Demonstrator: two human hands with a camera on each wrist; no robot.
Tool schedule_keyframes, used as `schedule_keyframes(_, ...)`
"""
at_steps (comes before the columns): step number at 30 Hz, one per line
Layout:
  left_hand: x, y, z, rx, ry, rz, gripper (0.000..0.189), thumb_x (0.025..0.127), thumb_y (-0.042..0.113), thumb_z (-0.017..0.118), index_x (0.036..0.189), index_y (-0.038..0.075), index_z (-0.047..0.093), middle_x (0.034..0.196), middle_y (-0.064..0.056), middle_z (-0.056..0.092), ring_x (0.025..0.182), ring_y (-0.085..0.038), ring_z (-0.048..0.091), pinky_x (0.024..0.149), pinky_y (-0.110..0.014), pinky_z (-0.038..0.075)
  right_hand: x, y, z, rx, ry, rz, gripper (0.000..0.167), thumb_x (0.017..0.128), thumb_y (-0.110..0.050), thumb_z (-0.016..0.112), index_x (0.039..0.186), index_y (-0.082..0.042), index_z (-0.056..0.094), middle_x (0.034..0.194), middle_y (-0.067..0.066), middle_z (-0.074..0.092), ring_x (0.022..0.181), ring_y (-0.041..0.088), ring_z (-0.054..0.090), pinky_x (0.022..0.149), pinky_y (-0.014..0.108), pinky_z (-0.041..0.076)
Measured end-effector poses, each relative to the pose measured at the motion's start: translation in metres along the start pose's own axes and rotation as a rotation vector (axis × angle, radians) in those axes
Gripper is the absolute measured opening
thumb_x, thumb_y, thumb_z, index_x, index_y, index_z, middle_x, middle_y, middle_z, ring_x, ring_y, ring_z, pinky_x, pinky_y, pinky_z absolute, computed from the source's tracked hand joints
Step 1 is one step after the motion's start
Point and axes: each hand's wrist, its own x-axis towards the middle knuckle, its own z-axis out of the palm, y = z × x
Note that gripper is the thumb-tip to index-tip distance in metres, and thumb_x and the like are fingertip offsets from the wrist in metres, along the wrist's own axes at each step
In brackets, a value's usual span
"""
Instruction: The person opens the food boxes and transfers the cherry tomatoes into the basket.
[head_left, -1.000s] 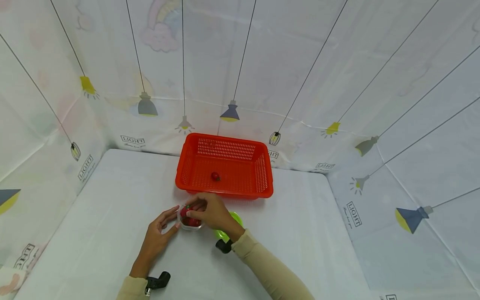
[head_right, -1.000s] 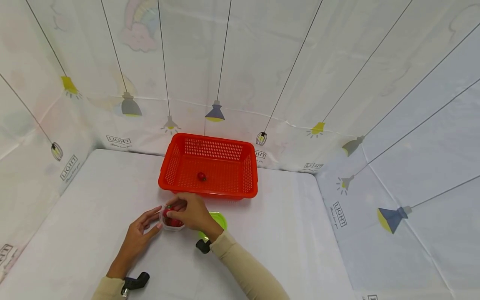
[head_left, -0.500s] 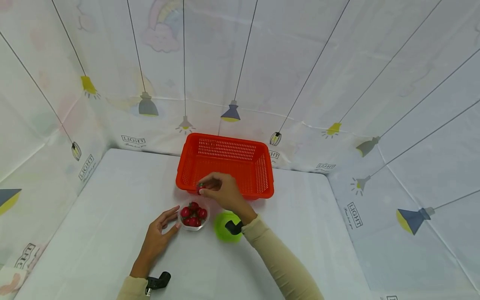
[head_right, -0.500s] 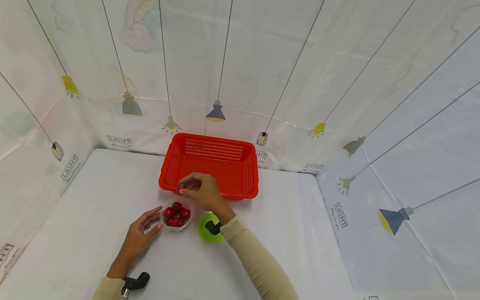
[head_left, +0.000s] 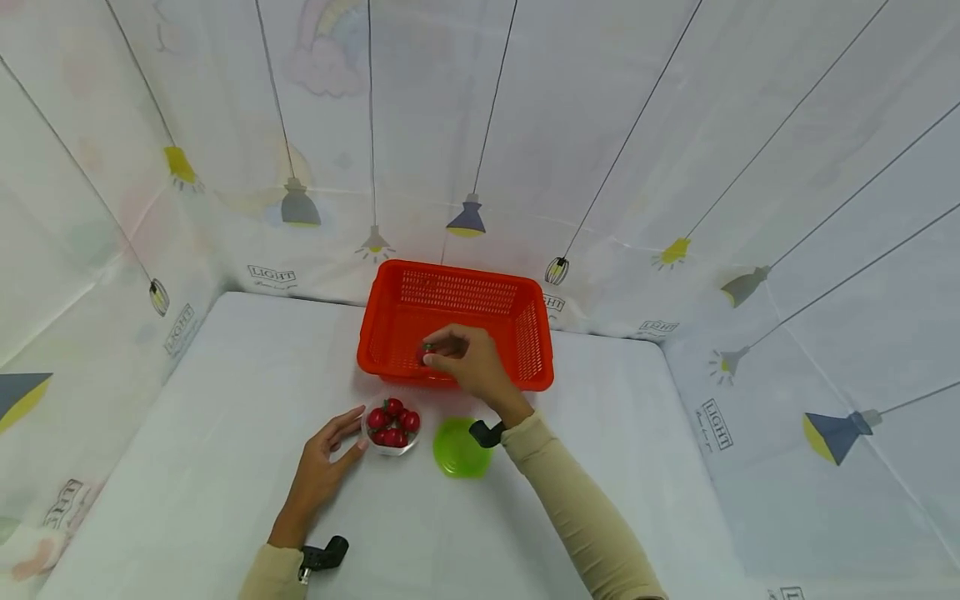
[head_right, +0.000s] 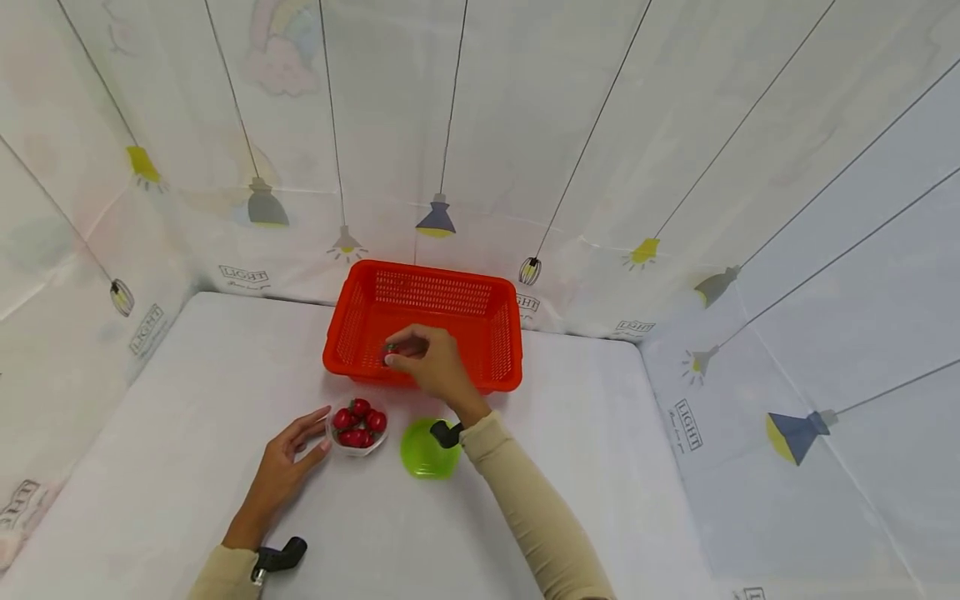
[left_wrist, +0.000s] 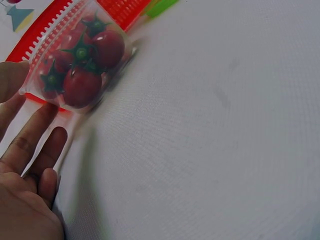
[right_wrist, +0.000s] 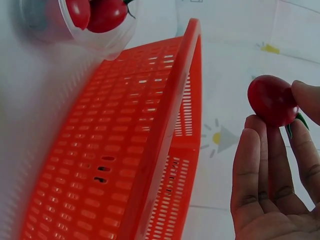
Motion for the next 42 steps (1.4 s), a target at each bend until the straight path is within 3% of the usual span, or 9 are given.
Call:
schedule_keyframes(8, 0.002, 0.002, 0.002, -0.010, 0.001, 0.001, 0.056, 0.102, 0.028, 0.074, 0.154, 0.020, 0.056, 0.147, -0.008, 0.068, 0.143, -0.030, 0.056, 0.107, -0.050, 0.040, 0.008, 0.007, -0.014, 0.085, 0.007, 0.067, 0.026, 0.097, -0.019, 0.080, 0.121, -0.012, 0.076, 0.117, 0.004, 0.077, 0.101, 0.024, 0.073, 0.092, 0.046, 0.062)
schedule_keyframes(15, 0.003, -0.001, 0.000, 0.006, -0.002, 0.003, 0.055, 0.102, 0.029, 0.073, 0.154, 0.022, 0.056, 0.146, -0.007, 0.068, 0.143, -0.029, 0.056, 0.106, -0.046, 0.043, 0.020, 0.006, -0.028, 0.095, 0.058, 0.089, 0.025, 0.096, -0.018, 0.081, 0.119, -0.012, 0.077, 0.116, 0.004, 0.076, 0.100, 0.024, 0.071, 0.089, 0.032, 0.060)
schedule_keyframes(23, 0.005, -0.002, 0.000, -0.002, -0.005, -0.011, 0.055, 0.102, 0.031, 0.073, 0.154, 0.024, 0.056, 0.147, -0.008, 0.068, 0.143, -0.029, 0.056, 0.108, -0.048, 0.042, 0.033, 0.010, -0.042, 0.110, 0.027, 0.159, 0.030, 0.095, -0.017, 0.082, 0.124, -0.010, 0.076, 0.120, 0.006, 0.077, 0.104, 0.023, 0.071, 0.102, 0.043, 0.058)
schedule_keyframes(27, 0.003, 0.001, 0.000, -0.004, -0.015, -0.022, 0.055, 0.103, 0.031, 0.073, 0.154, 0.024, 0.055, 0.147, -0.007, 0.068, 0.143, -0.029, 0.056, 0.108, -0.048, 0.041, 0.035, 0.015, -0.047, 0.089, 0.025, 0.183, 0.030, 0.095, -0.017, 0.081, 0.124, -0.011, 0.076, 0.119, 0.005, 0.077, 0.106, 0.023, 0.070, 0.100, 0.041, 0.057)
schedule_keyframes(36, 0.002, 0.002, 0.002, 0.005, -0.011, -0.007, 0.055, 0.103, 0.030, 0.073, 0.154, 0.021, 0.056, 0.147, -0.007, 0.068, 0.144, -0.030, 0.055, 0.108, -0.054, 0.041, 0.045, 0.024, -0.052, 0.080, 0.006, 0.203, 0.024, 0.096, -0.013, 0.080, 0.120, -0.017, 0.078, 0.119, 0.005, 0.077, 0.107, 0.025, 0.069, 0.104, 0.047, 0.055)
schedule_keyframes(42, 0.002, 0.003, 0.001, 0.003, -0.010, -0.006, 0.055, 0.103, 0.030, 0.073, 0.154, 0.022, 0.056, 0.147, -0.007, 0.068, 0.144, -0.030, 0.055, 0.108, -0.055, 0.041, 0.051, 0.027, -0.053, 0.043, -0.012, 0.213, 0.025, 0.096, -0.012, 0.079, 0.122, -0.013, 0.077, 0.121, 0.008, 0.076, 0.108, 0.027, 0.068, 0.102, 0.046, 0.055)
